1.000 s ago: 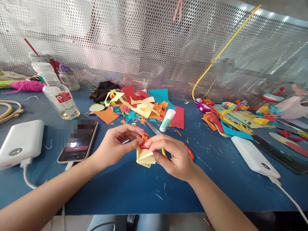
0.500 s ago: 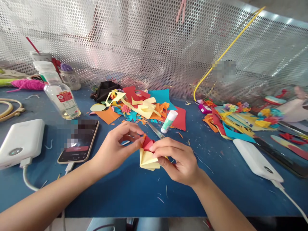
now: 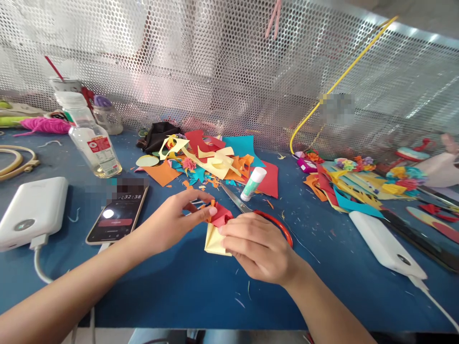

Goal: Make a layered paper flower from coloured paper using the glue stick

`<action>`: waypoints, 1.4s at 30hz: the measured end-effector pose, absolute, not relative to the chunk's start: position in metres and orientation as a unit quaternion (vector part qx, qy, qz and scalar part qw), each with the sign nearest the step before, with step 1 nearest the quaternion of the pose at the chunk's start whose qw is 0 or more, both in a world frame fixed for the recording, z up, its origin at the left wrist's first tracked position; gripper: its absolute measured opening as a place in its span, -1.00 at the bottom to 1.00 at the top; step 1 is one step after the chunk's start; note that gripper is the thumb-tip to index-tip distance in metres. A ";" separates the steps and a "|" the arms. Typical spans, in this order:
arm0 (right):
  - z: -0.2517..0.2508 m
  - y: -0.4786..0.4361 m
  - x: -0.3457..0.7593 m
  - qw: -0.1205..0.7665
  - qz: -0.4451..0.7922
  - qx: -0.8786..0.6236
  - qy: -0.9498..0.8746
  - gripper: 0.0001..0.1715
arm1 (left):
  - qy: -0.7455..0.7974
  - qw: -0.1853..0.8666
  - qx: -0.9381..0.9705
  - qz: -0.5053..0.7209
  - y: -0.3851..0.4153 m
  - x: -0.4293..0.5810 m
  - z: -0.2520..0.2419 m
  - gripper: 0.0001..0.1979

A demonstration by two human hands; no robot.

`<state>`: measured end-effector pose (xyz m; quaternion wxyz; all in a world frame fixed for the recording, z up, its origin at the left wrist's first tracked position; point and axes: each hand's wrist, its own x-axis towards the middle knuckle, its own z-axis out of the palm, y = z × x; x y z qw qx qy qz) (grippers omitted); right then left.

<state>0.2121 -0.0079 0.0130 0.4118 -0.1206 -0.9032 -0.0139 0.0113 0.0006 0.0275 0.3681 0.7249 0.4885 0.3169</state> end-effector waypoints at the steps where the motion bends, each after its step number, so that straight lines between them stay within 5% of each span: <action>1: 0.013 -0.008 0.211 0.402 -0.027 -0.118 -0.908 -0.79 | 0.480 0.377 0.723 0.325 0.000 0.012 0.027 -0.70; 8: 0.013 -0.010 0.209 0.384 -0.036 -0.125 -0.914 -0.85 | 0.415 0.425 0.693 0.408 0.001 0.013 0.027 -0.82; 15: 0.015 -0.010 0.209 0.410 0.009 -0.185 -0.893 -0.87 | 0.371 0.364 0.728 0.447 -0.005 0.012 0.030 -0.95; 25: 0.011 -0.012 0.207 0.427 0.054 -0.246 -0.869 -0.81 | 0.366 0.165 0.785 0.472 -0.007 0.013 0.029 -0.83; 42: 0.012 -0.012 0.208 0.436 -0.020 -0.199 -0.877 -0.84 | 0.338 0.145 0.788 0.493 -0.004 0.008 0.026 -0.82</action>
